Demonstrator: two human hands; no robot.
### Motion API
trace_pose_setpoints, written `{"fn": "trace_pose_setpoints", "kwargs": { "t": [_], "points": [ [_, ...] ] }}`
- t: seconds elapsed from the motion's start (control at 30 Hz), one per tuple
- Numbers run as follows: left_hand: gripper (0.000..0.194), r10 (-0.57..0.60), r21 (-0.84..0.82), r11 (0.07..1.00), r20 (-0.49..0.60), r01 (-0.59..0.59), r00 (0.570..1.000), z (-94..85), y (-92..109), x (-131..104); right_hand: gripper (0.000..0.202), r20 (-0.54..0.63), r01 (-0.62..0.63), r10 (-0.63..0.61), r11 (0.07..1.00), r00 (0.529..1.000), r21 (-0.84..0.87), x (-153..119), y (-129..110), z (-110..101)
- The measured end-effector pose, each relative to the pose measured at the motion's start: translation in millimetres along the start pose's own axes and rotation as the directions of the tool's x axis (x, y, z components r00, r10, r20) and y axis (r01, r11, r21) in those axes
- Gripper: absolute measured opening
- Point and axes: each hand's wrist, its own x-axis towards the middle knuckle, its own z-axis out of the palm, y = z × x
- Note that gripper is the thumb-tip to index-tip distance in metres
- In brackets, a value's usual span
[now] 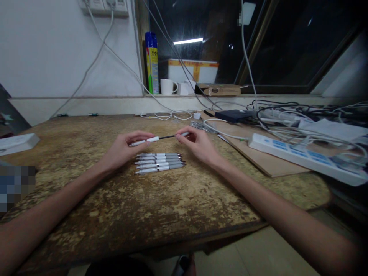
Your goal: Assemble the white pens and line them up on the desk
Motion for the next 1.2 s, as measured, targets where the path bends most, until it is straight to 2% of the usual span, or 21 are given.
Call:
{"fn": "trace_pose_setpoints", "kwargs": {
  "t": [0.2,0.43,0.63,0.77,0.9,1.03,1.2],
  "points": [
    [0.044,-0.006,-0.031,1.000,-0.009,0.005,1.000,3.0,3.7,-1.4,0.020,0.024,-0.034,0.033,0.998,0.999,0.044,-1.1,-3.9,3.9],
    [0.041,0.001,0.033,0.999,-0.051,0.001,0.999,6.5,9.5,-4.3,0.023,0.058,-0.032,0.028,0.998,0.998,0.055,-2.7,-2.7,5.2],
    [0.046,0.009,0.077,0.997,-0.051,-0.005,0.999,5.7,7.6,-3.6,0.029,0.087,-0.087,0.083,0.995,0.993,0.050,-2.5,-3.8,6.1],
    [0.044,0.008,0.079,0.997,-0.045,-0.004,0.999,4.8,5.5,-2.7,0.029,0.097,-0.137,0.124,0.980,0.988,0.146,-0.9,-1.9,7.9],
    [0.044,0.012,0.079,0.997,-0.052,-0.008,0.999,4.2,5.9,-2.7,0.030,0.052,-0.235,0.230,0.928,0.972,0.290,1.4,0.9,6.6],
    [0.044,-0.003,0.076,0.997,-0.091,0.010,0.996,3.4,7.4,-2.8,0.013,-0.046,-0.215,0.240,0.926,0.970,0.309,3.2,3.4,1.4],
    [0.044,-0.017,0.065,0.998,-0.106,0.024,0.994,3.0,7.6,-2.6,0.013,-0.061,-0.215,0.248,0.920,0.967,0.327,3.7,3.4,-1.0]
  ]
}}
